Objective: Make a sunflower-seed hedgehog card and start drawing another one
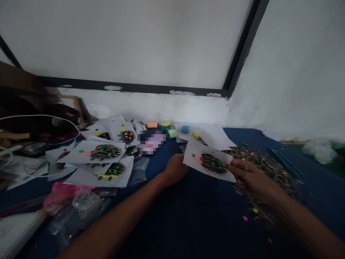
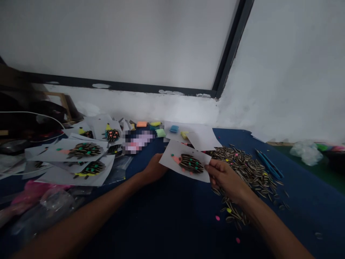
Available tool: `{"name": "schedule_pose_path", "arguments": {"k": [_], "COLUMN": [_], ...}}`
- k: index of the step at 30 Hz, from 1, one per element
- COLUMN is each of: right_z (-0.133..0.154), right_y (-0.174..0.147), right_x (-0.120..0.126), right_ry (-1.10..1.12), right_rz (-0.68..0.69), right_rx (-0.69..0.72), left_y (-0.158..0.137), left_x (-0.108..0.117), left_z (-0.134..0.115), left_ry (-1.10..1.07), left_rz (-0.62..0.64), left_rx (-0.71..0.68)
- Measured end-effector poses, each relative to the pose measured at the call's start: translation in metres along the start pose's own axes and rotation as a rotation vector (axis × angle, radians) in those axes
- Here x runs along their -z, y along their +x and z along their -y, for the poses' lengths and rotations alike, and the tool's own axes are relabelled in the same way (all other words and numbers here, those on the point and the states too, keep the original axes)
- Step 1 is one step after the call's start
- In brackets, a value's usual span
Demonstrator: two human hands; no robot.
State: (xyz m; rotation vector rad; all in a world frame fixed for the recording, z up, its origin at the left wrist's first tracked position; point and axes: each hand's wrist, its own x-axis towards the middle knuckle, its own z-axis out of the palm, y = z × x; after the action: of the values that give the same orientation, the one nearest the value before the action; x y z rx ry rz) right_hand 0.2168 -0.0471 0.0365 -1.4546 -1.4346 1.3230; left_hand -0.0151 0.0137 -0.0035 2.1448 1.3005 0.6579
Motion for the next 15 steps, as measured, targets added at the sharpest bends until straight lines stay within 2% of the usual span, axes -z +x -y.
{"name": "schedule_pose_path", "arguments": {"k": [2, 10, 15], "right_z": [0.001, 0.002, 0.001], "right_y": [0.0, 0.0, 0.001], "right_x": [-0.001, -0.005, -0.008], "right_ry": [0.013, 0.014, 0.047], "right_rz": [-0.015, -0.066, -0.078], "right_rx": [-0.004, -0.044, -0.059], "left_y": [0.0, -0.002, -0.002], "left_x": [-0.005, -0.01, -0.014], "left_z": [0.0, 0.001, 0.003], "left_ry": [0.167, 0.361, 0.328], "left_rz": [0.037, 0.042, 0.036], "left_rx": [-0.029, -0.168, -0.204]}}
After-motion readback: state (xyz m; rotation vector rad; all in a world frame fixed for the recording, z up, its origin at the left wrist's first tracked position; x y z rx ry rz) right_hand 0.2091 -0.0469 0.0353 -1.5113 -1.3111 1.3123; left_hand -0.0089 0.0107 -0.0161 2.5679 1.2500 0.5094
